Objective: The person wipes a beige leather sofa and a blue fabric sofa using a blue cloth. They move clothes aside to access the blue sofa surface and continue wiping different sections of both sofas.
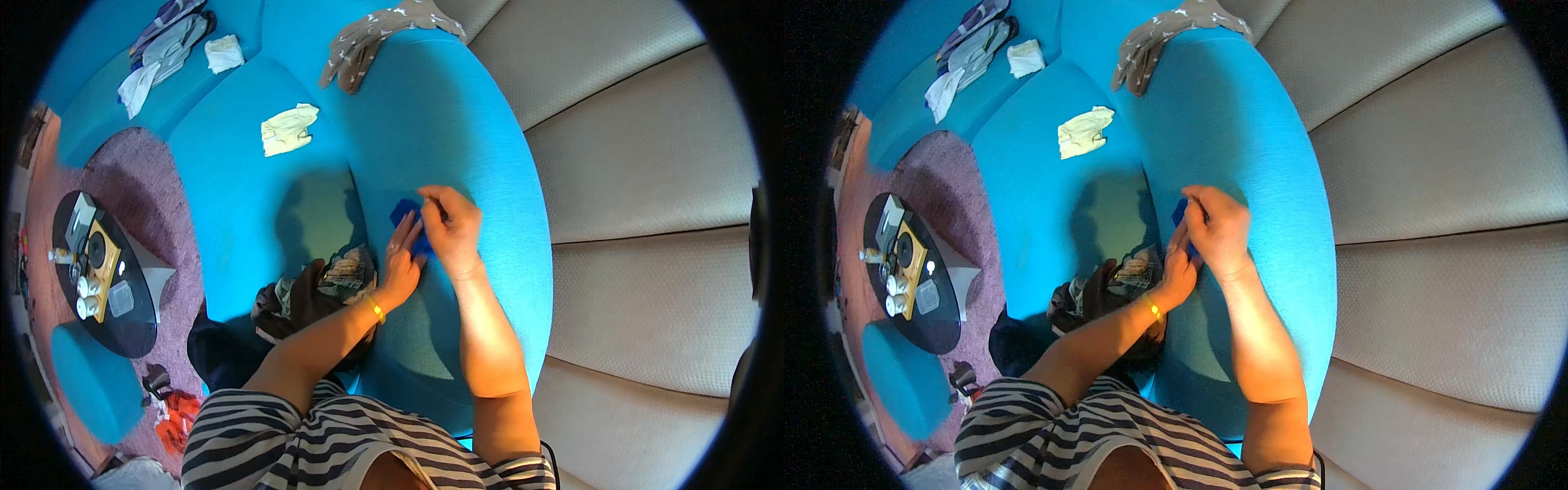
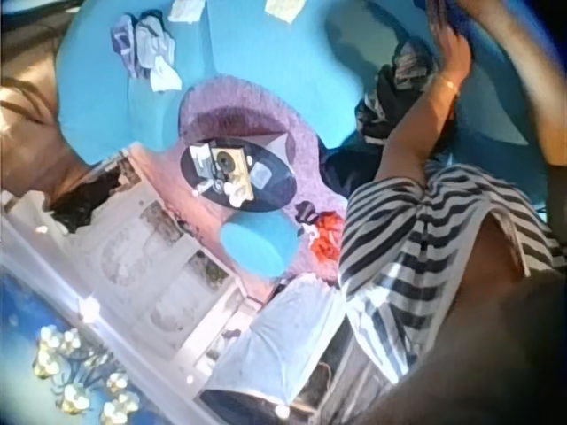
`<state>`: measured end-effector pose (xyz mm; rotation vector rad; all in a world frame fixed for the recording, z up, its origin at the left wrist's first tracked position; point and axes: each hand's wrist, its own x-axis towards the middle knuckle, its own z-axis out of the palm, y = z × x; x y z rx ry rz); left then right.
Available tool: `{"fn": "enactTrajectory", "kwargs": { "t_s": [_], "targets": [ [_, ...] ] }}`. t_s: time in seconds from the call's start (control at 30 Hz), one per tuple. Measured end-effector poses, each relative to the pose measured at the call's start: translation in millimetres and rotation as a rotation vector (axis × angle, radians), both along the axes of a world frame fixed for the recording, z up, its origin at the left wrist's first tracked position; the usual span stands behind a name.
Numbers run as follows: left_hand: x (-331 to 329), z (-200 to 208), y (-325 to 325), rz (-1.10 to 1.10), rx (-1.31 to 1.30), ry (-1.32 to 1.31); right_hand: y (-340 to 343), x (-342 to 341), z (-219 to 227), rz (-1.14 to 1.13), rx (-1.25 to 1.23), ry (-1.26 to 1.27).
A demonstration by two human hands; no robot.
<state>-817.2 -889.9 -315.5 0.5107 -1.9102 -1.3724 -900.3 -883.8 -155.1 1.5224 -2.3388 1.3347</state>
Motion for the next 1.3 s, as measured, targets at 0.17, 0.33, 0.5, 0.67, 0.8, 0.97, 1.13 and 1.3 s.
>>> {"fn": "enactTrajectory", "kwargs": {
  "t_s": [0.17,0.33,0.5,0.67,0.8,0.97,1.13,1.3],
  "targets": [
    [-72.6,31.8,-63.0,0.214,-0.198,0.101,-3.5,-4.4,-6.2,0.024,-0.063,0.025],
    [-103.7,33.1,-114.2,0.27,-0.149,0.204,-1.7,2.2,-5.7,0.025,-0.002,-0.038],
    [-85.0,-41.4,-94.6,0.242,0.161,0.099,0.9,-9.0,-13.7,-0.022,0.148,0.086],
    [-34.8,-133.9,-37.3,0.26,0.758,0.207,-13.1,-4.6,-17.6,-0.026,0.477,0.404],
    [-60.5,-55.0,-28.3,0.314,0.44,-0.054,-20.1,-42.0,-13.8,-0.108,0.428,0.601],
    [-96.1,91.7,-83.2,0.124,0.178,0.365,-28.2,-78.0,-11.0,-0.299,0.438,0.707],
    [-109.6,93.2,-101.4,0.199,-0.229,0.235,-28.6,-80.7,-2.2,-0.392,0.593,0.655],
    [-92.8,45.4,-83.9,0.287,-0.128,0.216,-29.3,-58.5,-0.1,-0.27,0.718,0.729]
  ]
}}
